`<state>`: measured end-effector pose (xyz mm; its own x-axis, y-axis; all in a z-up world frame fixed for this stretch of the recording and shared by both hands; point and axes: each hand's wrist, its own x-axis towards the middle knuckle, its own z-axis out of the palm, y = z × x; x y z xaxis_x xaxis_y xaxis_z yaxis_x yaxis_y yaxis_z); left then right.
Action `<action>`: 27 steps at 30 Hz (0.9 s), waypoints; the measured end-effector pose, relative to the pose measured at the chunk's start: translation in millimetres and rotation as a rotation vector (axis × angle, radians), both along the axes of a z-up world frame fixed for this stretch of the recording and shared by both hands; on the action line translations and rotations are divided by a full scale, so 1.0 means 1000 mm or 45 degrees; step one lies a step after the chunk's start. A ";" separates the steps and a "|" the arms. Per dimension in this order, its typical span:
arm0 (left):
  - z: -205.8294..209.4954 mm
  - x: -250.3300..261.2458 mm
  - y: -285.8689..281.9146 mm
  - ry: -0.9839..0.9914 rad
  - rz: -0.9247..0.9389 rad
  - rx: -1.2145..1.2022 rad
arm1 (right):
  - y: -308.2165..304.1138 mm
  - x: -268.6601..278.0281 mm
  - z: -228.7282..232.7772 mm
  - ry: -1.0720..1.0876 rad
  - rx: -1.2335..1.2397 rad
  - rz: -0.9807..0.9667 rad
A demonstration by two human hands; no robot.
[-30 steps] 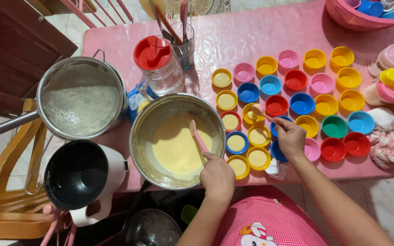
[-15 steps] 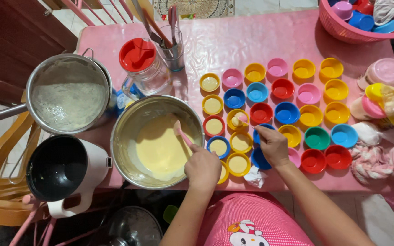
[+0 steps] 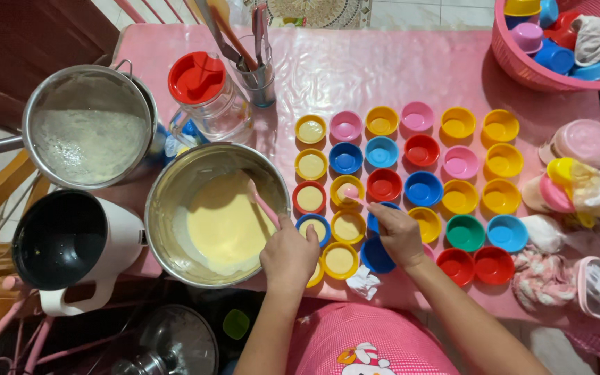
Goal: The person uses a pink ladle to scoop yellow batter from a large metal bowl and pours it into many small colorful plastic bowls arranged on a pink tablecloth. The person repeats this action across multiple bowls, filling them one by one.
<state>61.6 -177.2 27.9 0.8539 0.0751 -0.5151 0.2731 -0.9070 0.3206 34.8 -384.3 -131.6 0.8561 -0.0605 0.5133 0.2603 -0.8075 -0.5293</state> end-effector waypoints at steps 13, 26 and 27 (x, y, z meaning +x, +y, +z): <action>-0.005 0.001 0.013 0.066 -0.141 0.066 | 0.020 -0.010 0.005 0.009 0.050 -0.096; -0.018 0.002 0.020 0.053 -0.247 0.096 | 0.027 -0.006 0.008 0.026 0.092 -0.118; -0.019 0.004 0.020 0.040 -0.266 0.114 | 0.026 -0.004 0.007 0.014 0.078 -0.096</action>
<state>65.6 -157.1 9.2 0.8394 -0.0552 -0.5408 0.0851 -0.9692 0.2310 31.2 -358.5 -124.3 0.8534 -0.1560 0.4973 0.1938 -0.7908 -0.5806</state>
